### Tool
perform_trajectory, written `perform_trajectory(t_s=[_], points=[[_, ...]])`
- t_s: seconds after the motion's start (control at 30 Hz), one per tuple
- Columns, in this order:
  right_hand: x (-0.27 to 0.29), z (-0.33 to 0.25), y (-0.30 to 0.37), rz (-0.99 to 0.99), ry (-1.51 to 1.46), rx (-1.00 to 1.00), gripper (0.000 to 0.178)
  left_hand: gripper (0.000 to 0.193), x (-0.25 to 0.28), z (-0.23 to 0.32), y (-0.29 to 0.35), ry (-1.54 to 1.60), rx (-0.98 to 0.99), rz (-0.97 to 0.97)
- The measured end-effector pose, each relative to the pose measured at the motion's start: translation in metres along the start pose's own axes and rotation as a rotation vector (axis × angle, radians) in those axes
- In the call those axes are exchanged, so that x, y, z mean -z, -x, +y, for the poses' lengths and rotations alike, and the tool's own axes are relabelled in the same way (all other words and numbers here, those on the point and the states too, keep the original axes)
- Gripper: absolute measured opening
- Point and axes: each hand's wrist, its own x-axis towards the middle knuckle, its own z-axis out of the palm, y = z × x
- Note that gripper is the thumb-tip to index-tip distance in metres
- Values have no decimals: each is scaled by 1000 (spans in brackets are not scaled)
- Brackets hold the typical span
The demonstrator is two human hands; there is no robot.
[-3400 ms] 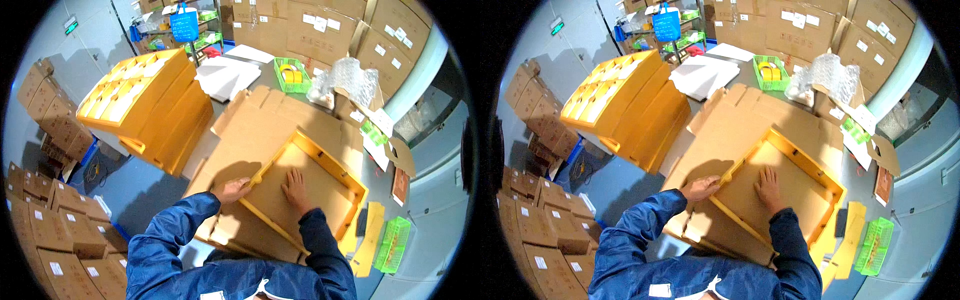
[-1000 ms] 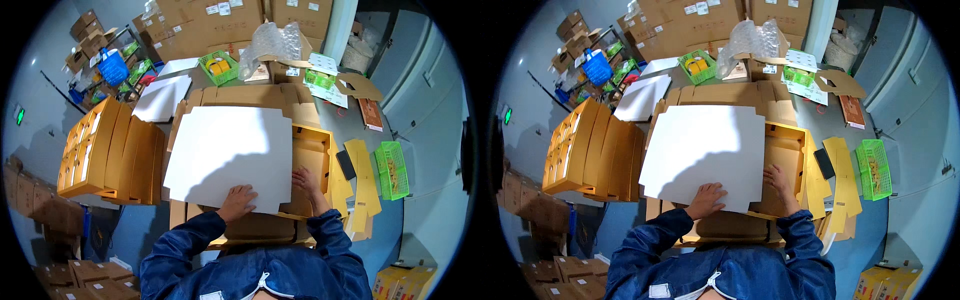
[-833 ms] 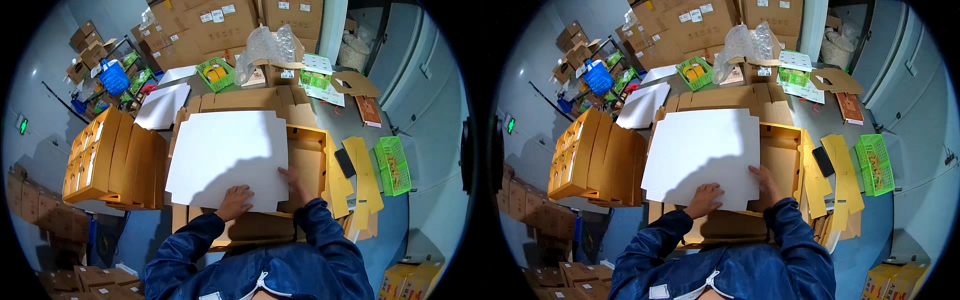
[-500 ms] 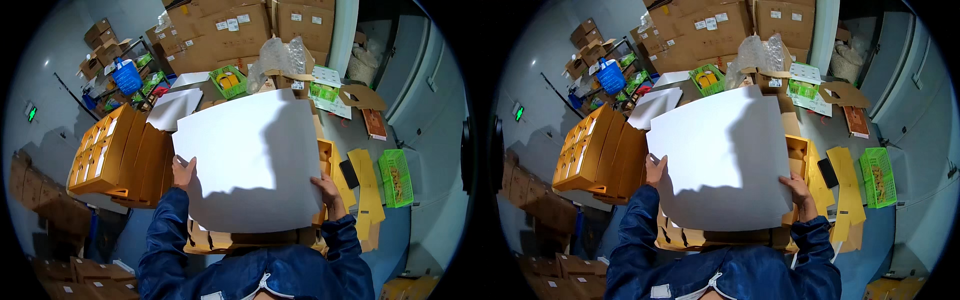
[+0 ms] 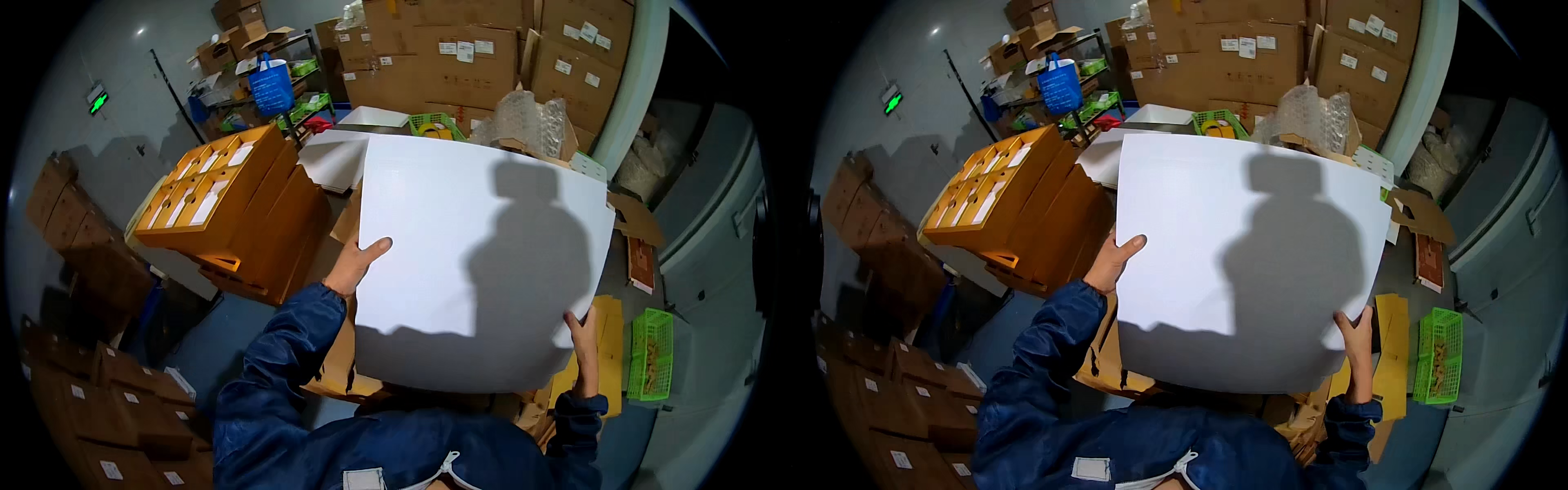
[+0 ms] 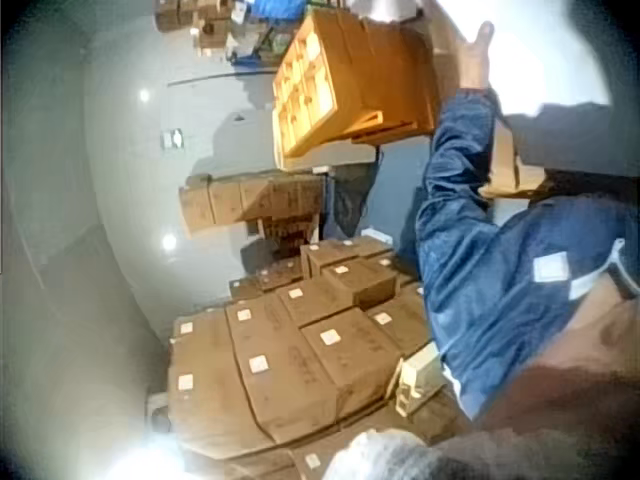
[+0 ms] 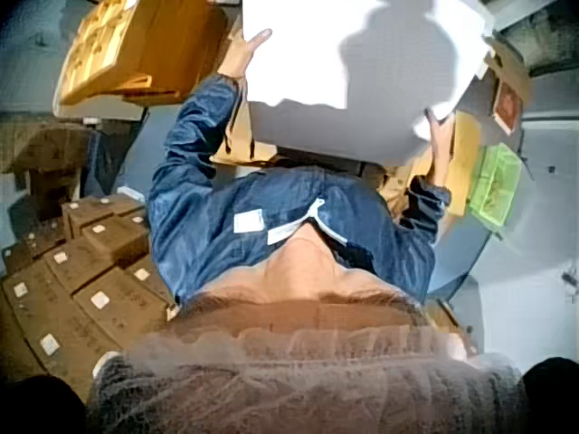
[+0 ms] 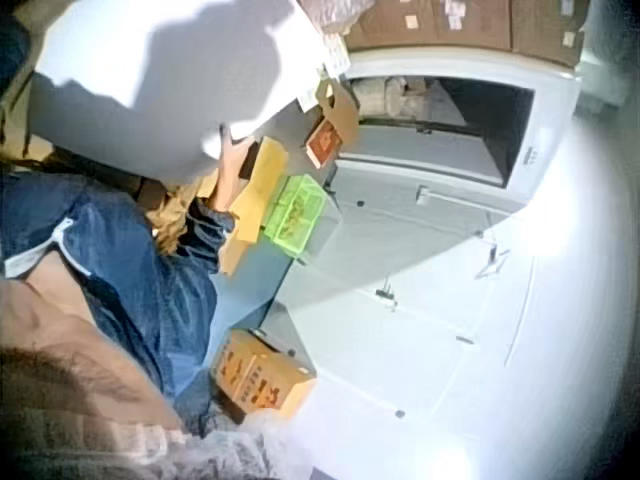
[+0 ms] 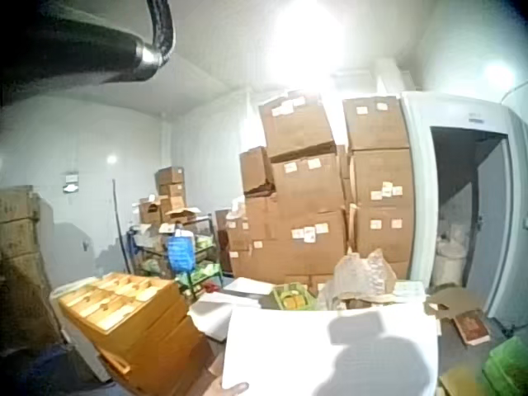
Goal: The person assembles flat-packed cardboard boxes by folding the side flaps and inserting yellow cardboard dividers. They place white foam sheets inside the boxes and arrange the dividers to create a grid pattern. The process is repeated for multiple boxes in a warehouse environment.
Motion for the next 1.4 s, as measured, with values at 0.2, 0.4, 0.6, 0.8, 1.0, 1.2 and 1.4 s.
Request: perform_trajectory(t_s=[0.2,0.4,0.6,0.8,1.0,1.2,1.4], points=[[10,-14,22,-84,-785,-214,48,72,15,28,17,116,52,-73],[48,-154,-9,514,701,764,67,53,-13,43,48,167,-117,-213],[32,-304,35,85,706,903,79,61,-65,79,77,-116,-349,-561],[39,-289,14,-688,223,384,66,55,-56,112,89,-227,-477,-669],[86,-278,-8,-281,273,499,63,76,-36,112,36,-859,-959,335],[154,-206,-34,177,341,644,52,91,-57,40,28,104,-365,109],[147,-216,-1,81,-175,377,31,84,-72,35,26,249,-379,94]])
